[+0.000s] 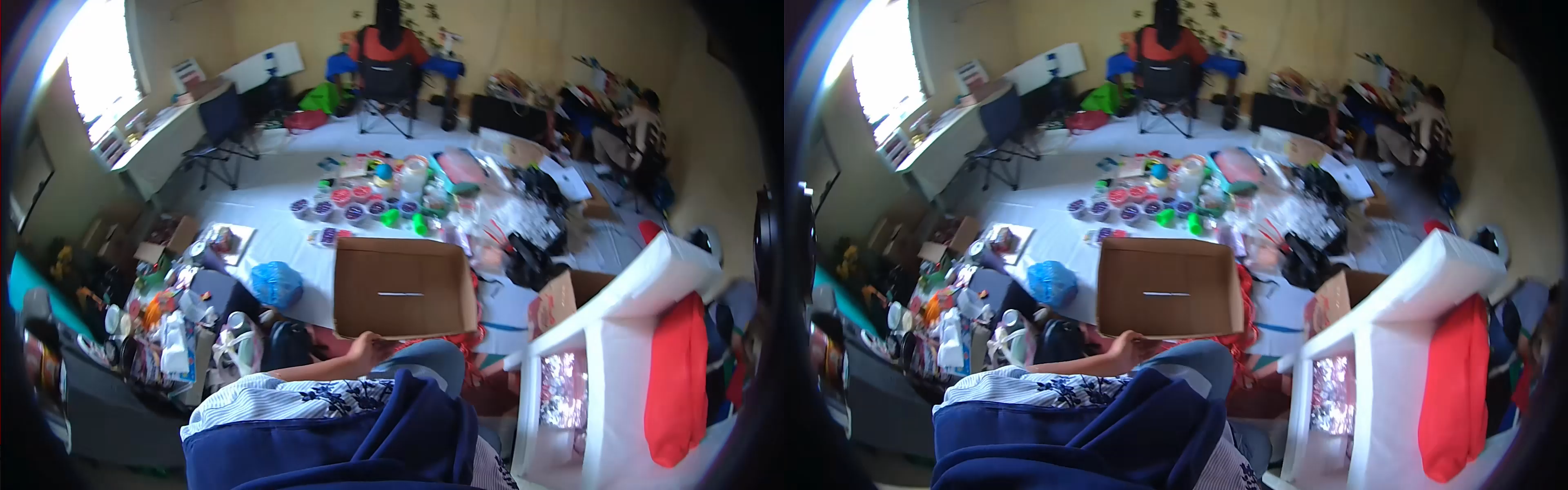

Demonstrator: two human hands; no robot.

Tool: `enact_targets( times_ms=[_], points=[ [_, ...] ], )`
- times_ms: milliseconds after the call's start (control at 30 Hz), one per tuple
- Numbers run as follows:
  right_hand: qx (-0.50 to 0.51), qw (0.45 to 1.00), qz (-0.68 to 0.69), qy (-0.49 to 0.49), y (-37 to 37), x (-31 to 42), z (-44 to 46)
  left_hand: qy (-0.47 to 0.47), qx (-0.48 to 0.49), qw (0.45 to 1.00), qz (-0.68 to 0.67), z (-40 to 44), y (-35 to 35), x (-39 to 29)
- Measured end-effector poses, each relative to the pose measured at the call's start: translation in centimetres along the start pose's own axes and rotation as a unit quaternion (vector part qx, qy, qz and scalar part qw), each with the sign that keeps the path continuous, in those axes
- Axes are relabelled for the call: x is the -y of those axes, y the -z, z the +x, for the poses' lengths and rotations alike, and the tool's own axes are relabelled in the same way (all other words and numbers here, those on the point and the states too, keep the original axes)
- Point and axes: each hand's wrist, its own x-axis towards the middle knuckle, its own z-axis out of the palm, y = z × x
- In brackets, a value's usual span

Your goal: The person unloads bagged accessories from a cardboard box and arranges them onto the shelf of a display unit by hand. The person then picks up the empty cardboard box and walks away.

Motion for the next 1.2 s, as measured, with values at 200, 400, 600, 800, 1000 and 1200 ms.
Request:
enact_targets(
  times_ms=[200,400,600,800,1000,1200],
  points=[
    [0.089,0.994,-0.051,0.025,1.0,2.2,6.1,-0.091,0.046,0.993,0.06,-2.4,3.1,2.5],
    [0.13,0.99,-0.06,0.02,0.7,3.7,9.2,-0.194,0.016,0.979,0.061,-4.5,8.9,4.1],
    [0.145,0.988,-0.045,-0.006,2.4,3.4,8.9,-0.259,-0.088,0.943,0.189,-9.6,10.1,5.2],
    [0.161,0.986,-0.023,-0.034,1.9,3.1,8.1,-0.523,-0.202,0.715,0.419,-13.8,9.9,4.9],
    [0.175,0.983,0.006,-0.052,0.1,5.1,9.9,-0.286,-0.079,0.886,0.355,-14.0,8.6,2.6],
    [0.179,0.978,0.056,-0.086,0.7,12.4,6.6,-0.185,-0.127,0.908,0.354,-18.0,3.4,-2.5]
  ],
)
